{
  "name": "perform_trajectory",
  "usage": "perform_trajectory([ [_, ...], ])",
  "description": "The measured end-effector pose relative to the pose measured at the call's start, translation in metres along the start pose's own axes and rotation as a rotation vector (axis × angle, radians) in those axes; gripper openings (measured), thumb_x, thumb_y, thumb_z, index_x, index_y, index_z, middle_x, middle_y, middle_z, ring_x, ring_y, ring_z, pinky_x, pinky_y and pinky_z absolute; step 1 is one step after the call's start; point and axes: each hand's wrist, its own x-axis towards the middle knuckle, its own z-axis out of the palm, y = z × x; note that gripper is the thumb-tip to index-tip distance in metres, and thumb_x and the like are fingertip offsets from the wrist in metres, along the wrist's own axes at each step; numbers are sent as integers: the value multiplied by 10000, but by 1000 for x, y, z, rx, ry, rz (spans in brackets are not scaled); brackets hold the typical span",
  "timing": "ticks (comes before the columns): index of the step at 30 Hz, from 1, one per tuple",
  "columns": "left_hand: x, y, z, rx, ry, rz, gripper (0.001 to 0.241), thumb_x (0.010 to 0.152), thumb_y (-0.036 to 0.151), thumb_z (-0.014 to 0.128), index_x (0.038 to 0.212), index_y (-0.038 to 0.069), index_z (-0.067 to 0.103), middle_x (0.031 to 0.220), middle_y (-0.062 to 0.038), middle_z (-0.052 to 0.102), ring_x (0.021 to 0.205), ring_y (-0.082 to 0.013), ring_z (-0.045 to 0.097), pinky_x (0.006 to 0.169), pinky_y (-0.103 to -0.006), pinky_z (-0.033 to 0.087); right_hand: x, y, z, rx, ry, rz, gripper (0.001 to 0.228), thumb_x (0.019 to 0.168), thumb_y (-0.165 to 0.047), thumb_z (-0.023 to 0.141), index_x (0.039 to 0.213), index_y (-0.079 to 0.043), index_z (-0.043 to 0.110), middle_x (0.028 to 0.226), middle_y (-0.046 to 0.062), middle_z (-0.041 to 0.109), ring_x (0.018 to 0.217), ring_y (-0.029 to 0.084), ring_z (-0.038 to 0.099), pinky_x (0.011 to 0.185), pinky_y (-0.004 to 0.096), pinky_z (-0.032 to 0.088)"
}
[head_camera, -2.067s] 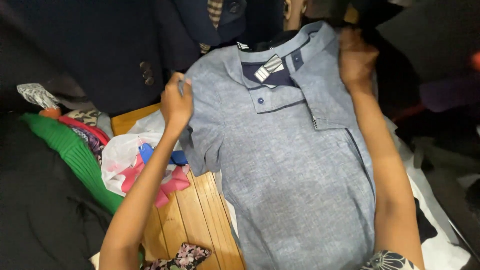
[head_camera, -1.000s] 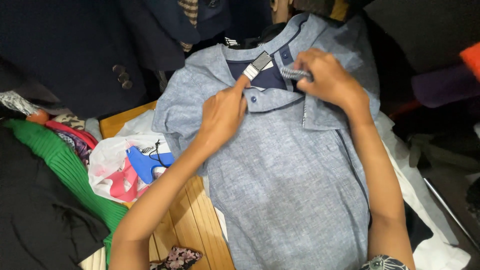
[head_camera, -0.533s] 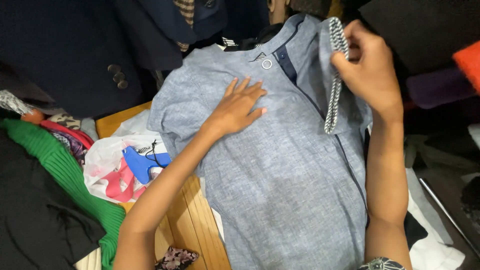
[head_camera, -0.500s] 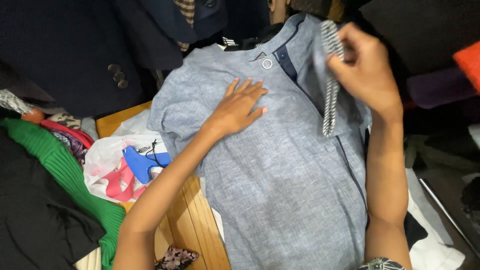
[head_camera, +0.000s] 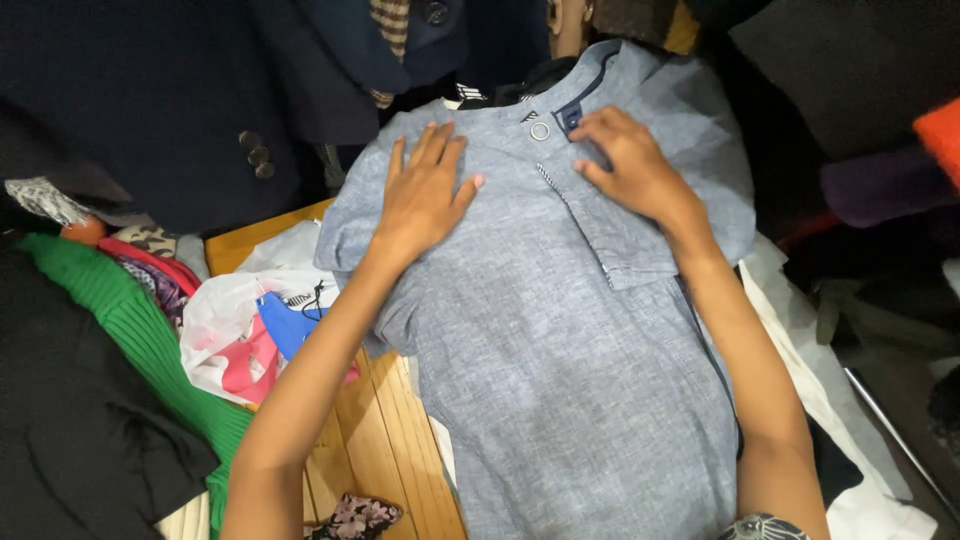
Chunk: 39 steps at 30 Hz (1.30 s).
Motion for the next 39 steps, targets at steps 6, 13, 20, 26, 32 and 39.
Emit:
perform_trajectory([
  [6,-11,0,18,47,62,9,567,1100,404,411,1560,73,410,1646,-215,321,1559,-349,183,1222,-591,28,-7,14,24,-237,-75,52,401,1042,-319,600,1368,-88,564,1362,85,457,1341,287,472,1096,468,302],
  [13,-64,23,10,-29,-22,-65,611,1067,444,417,1571,100,391,1656,-209,289,1550,-400,192,1213,-641,1,-9,20,27,-231,-20,13,357,1052,-349,578,1330,-125,584,1329,53,484,1320,263,495,1097,450,300],
  [20,-157,40,4,-331,266,-2,470,1074,296,456,1469,42,446,1571,-236,377,1493,-416,301,1216,-580,183,-25,1,26,15,180,-96,114,1112,-145,590,1114,-85,686,1060,118,684,1078,361,677,929,445,507],
  [26,-228,27,30,-355,521,-84,386,1044,171,456,1393,11,416,1440,-218,386,1376,-440,396,1175,-539,293,-78,-36,5,151,324,-41,141,1124,-64,609,1049,-93,725,1014,127,699,997,358,688,881,418,518],
  [32,-245,22,53,-283,426,-168,270,931,120,647,1106,124,442,1237,-148,448,1210,-424,499,990,-540,421,-154,-76,-11,170,448,118,135,1106,-35,627,1025,-77,726,1044,145,690,1002,366,668,865,417,512],
  [39,-233,7,37,-448,264,-487,370,961,114,532,1283,192,367,927,-180,736,874,-461,730,770,-569,567,-242,-64,-3,159,554,376,120,1038,27,635,1125,-20,704,1004,200,622,886,338,671,767,385,546],
])
